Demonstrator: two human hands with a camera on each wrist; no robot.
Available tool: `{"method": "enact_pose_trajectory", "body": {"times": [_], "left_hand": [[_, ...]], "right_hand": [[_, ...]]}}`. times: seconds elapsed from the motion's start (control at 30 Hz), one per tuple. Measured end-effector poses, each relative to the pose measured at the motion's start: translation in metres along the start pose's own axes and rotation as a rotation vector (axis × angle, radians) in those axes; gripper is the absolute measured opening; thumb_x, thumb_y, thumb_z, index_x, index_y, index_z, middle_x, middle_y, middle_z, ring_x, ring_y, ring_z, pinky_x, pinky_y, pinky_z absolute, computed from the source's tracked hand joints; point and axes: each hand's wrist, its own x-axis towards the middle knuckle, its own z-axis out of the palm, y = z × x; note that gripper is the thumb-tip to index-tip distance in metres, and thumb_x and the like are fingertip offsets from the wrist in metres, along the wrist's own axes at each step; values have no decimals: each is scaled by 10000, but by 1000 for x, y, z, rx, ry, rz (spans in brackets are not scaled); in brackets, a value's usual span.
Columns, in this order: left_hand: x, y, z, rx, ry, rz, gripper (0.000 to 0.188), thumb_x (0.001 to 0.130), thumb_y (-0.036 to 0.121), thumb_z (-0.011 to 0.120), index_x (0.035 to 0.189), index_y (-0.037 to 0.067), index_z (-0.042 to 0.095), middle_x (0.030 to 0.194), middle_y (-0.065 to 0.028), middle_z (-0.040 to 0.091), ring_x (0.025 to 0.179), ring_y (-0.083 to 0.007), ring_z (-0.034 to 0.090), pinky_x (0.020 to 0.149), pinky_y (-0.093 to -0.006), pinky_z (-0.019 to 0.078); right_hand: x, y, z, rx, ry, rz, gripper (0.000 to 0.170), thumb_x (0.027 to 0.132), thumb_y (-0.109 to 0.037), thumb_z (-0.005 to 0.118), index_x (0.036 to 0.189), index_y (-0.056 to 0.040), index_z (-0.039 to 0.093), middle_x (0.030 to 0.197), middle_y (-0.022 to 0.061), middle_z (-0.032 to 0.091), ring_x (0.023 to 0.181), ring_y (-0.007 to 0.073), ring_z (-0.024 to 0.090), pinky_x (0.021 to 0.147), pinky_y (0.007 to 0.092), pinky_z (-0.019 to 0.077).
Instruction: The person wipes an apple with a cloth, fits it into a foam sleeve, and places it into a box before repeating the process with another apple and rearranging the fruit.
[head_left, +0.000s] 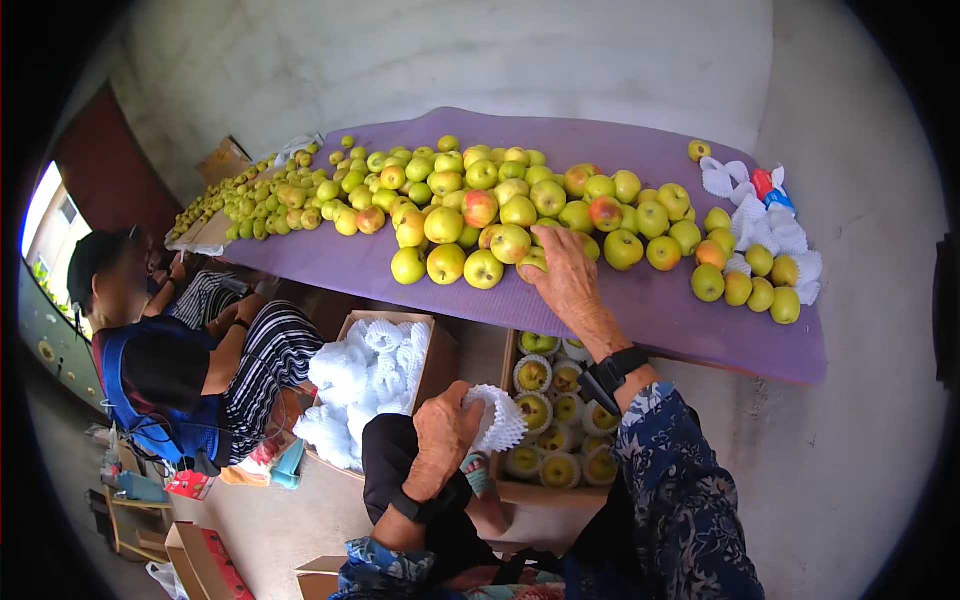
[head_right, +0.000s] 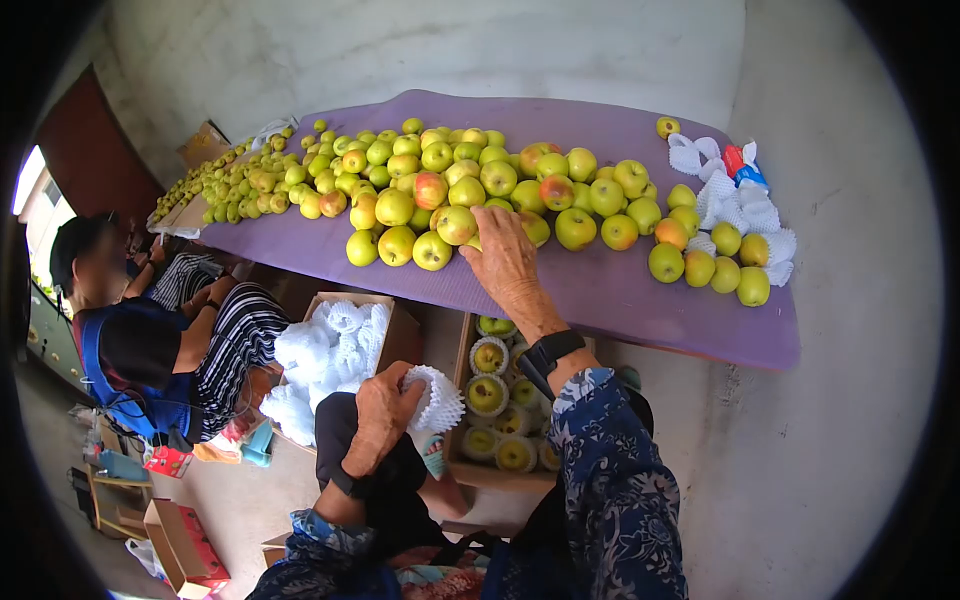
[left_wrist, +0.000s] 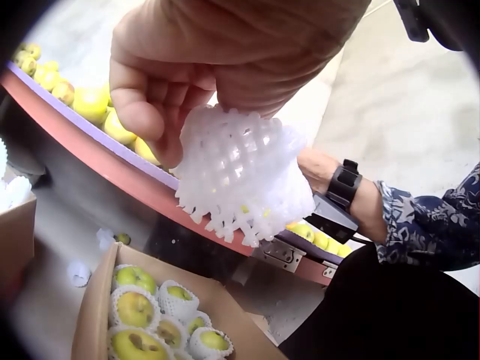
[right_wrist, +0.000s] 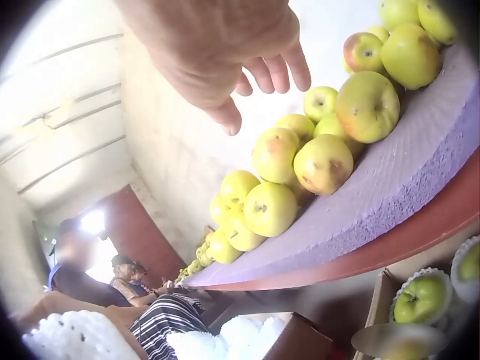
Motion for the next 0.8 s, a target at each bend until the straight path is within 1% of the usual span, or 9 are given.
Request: {"method": "enact_pose_trajectory", "body": {"times": [0.1,0.3,0.4,0.5,0.6,0.67,0.7,0.73,0.8], "left_hand": [[3,2,0,10,-31,-33,249,802,268,655,947,65,656,742,-161,660,701,-348,649,637,-415,509],[1,-1,2,0,-50,-51,257,806,279,651,961,74,660,750,-156,666,713,-342,655,647,-414,514],[1,-4,6,13,-60,-58,254,807,279,652,963,79,663,761,-154,671,719,-340,658,649,-413,517],[2,-5,7,0,-62,-57,254,806,274,649,964,76,662,762,-160,669,725,-344,658,650,-415,517],[3,-6,7,-17,-39,-41,249,803,266,648,964,76,658,755,-175,665,730,-365,655,658,-435,518],[3,-7,7,-28,-10,-27,241,795,260,654,957,82,649,737,-196,657,727,-394,648,669,-465,519],[2,-5,5,-25,-1,-29,243,798,256,650,962,77,650,750,-193,660,736,-388,650,670,-455,518],[2,-4,4,-22,4,-34,246,802,253,646,967,71,651,763,-190,664,744,-382,653,671,-445,517],[0,0,1,-26,4,-53,250,803,247,644,975,66,649,775,-195,665,753,-378,656,676,-435,517]], "right_hand": [[8,2,20,-36,-36,-27,621,692,-122,770,1254,-95,507,1176,158,531,1117,348,501,918,438,441],[14,11,53,-187,-102,-128,668,685,-58,742,1303,-128,495,1280,190,457,1152,347,484,941,436,437],[14,22,67,-251,-118,-144,588,714,-53,710,1267,-122,524,1302,189,436,1150,349,487,937,442,443],[16,28,67,-175,-123,-110,513,728,-68,694,1219,-104,550,1282,185,443,1126,360,499,940,451,441],[14,27,52,53,4,-54,462,746,-112,683,1186,-69,551,1236,196,461,1097,371,514,932,446,447],[15,24,40,228,59,104,461,744,-143,685,1174,-48,548,1182,201,484,1110,372,509,928,433,450],[14,25,34,312,84,187,463,743,-158,686,1168,-37,547,1155,203,495,1116,372,507,926,427,451],[14,30,26,411,26,251,463,794,-212,669,1191,-24,521,1076,196,555,1028,344,579,855,424,500],[8,15,-3,950,-55,571,451,837,-250,640,1205,-30,502,1034,182,591,926,321,619,797,423,526]]}}
